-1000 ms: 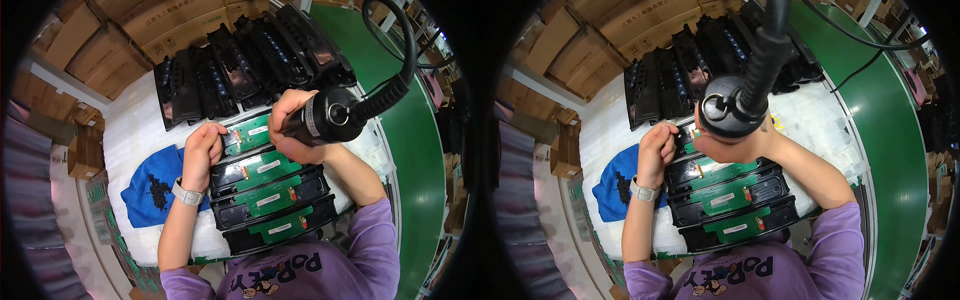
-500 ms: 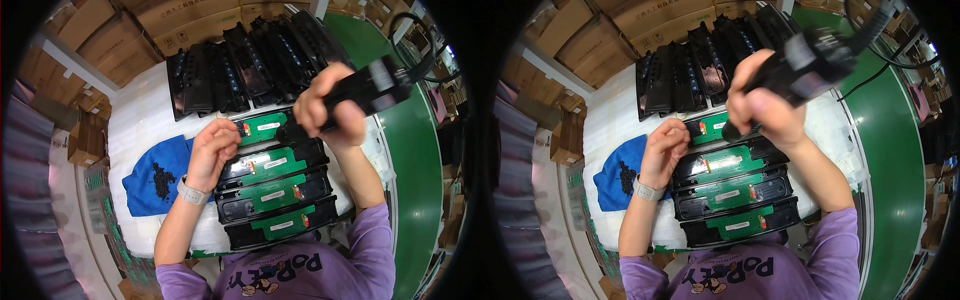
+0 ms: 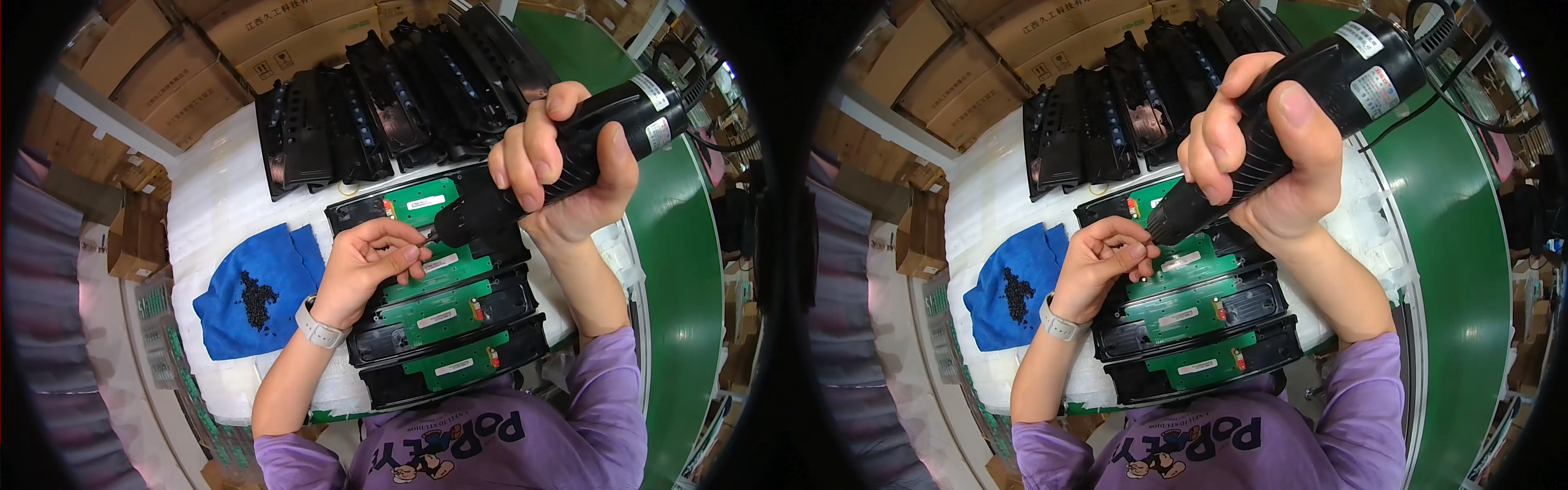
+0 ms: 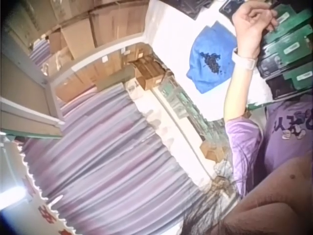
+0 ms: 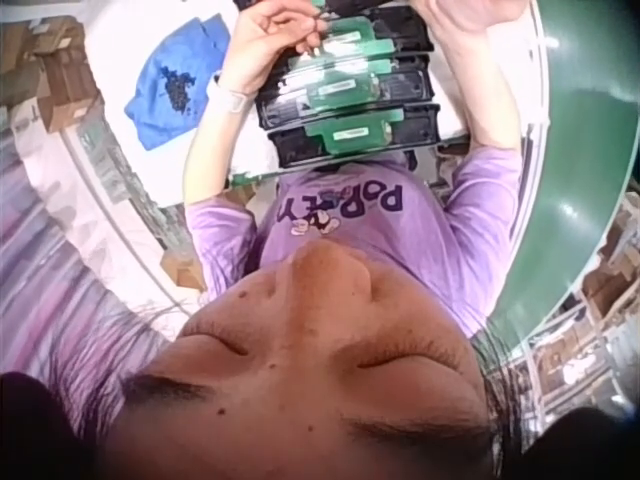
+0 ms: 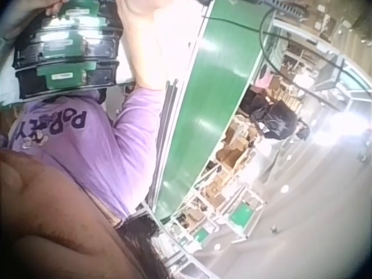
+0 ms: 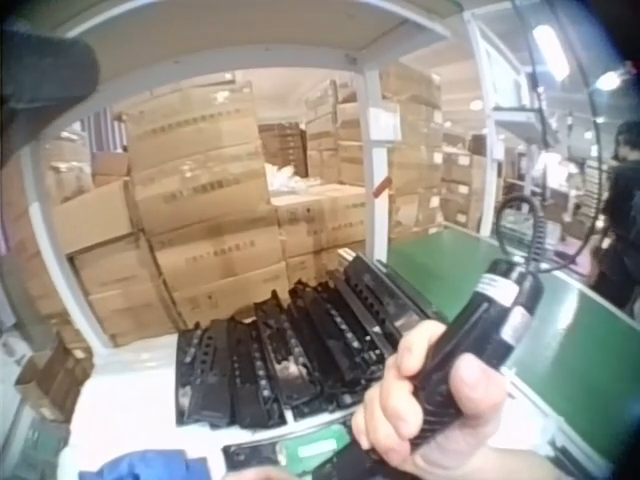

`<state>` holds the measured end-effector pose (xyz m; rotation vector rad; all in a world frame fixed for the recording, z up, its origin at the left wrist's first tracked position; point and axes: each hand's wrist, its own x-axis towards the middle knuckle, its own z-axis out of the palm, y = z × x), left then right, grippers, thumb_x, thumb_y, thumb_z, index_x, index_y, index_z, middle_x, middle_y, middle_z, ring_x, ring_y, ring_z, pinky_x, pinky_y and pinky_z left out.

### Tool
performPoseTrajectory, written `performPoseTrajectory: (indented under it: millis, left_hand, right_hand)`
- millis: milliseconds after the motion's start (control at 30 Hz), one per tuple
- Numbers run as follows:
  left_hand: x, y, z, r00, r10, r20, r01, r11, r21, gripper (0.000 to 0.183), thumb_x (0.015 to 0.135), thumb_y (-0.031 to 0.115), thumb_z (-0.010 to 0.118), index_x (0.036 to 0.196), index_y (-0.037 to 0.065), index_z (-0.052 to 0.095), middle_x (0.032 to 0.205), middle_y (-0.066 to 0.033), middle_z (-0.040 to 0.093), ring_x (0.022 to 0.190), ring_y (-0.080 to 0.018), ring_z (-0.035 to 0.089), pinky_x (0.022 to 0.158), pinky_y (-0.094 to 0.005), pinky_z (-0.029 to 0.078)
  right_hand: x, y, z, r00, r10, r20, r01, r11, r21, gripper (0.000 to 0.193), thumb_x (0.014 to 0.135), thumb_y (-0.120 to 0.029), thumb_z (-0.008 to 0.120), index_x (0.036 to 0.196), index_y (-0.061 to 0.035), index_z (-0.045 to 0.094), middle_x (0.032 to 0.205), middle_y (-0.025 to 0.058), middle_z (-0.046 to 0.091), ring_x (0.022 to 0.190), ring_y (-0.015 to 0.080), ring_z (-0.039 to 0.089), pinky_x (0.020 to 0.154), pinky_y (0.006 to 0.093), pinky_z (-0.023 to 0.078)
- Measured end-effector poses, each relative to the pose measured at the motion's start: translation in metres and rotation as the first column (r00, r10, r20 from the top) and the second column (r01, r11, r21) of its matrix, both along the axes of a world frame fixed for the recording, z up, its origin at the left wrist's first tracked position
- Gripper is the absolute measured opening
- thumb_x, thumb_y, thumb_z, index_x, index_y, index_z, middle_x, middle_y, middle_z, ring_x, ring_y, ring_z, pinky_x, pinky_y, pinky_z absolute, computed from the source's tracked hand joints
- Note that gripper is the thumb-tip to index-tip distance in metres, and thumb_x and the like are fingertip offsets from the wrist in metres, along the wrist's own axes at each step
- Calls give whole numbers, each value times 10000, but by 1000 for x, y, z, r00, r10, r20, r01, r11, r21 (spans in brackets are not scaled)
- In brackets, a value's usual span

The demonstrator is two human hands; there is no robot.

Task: Assemble toner cartridges using an electric screwdriver to secure small components.

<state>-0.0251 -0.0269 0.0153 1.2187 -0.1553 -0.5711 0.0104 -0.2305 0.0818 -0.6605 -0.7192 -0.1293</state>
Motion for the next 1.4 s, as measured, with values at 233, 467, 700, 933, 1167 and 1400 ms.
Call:
performPoseTrajectory:
  millis: [233,467,700,933,1167,1400]
  left_hand:
    - [-1,1,-4,1000,18,20,-18,1000,-3,120,801,22,617,913,6,580,835,-120,649,674,-124,614,589,-210,472]
    - [-1,3,-5,998,-35,-56,31,997,-75,112,803,28,624,903,-6,589,822,-116,649,765,-157,640,630,-213,481]
    - [-2,-1,-2,998,-58,30,59,998,-32,123,840,86,591,919,-5,567,840,-132,648,679,-177,637,604,-229,484]
    - [9,4,-13,955,173,240,-229,946,229,148,908,85,467,956,-12,568,695,-36,583,510,-43,452,475,-162,350]
    - [22,25,-8,900,323,291,-394,889,231,166,931,149,450,920,28,563,612,48,441,507,-13,328,448,-157,254]
    - [25,28,-14,897,349,270,-410,886,218,134,914,131,479,933,32,569,673,18,536,534,-29,427,489,-162,316]
  right_hand:
    - [-2,0,-3,998,-46,-44,42,996,-84,398,890,-417,394,999,-38,448,610,18,471,388,118,417,511,302,395]
    - [-4,3,-3,998,-26,-61,21,997,-78,378,899,-398,378,991,-40,457,604,15,467,386,113,402,503,296,392]
    - [-2,0,2,955,-45,-294,50,999,12,301,889,-329,404,917,-48,508,556,40,478,394,152,442,448,299,378]
    - [5,-10,-5,987,-64,-145,56,997,-59,253,868,-260,455,920,-17,502,558,68,479,393,152,440,431,280,383]
    - [10,-30,-22,939,-343,0,297,813,-501,293,771,-242,586,914,-21,456,559,52,458,402,133,425,420,254,362]
    - [11,-30,-23,933,-359,1,313,813,-492,292,766,-235,599,908,-26,452,558,53,451,409,138,425,413,249,355]
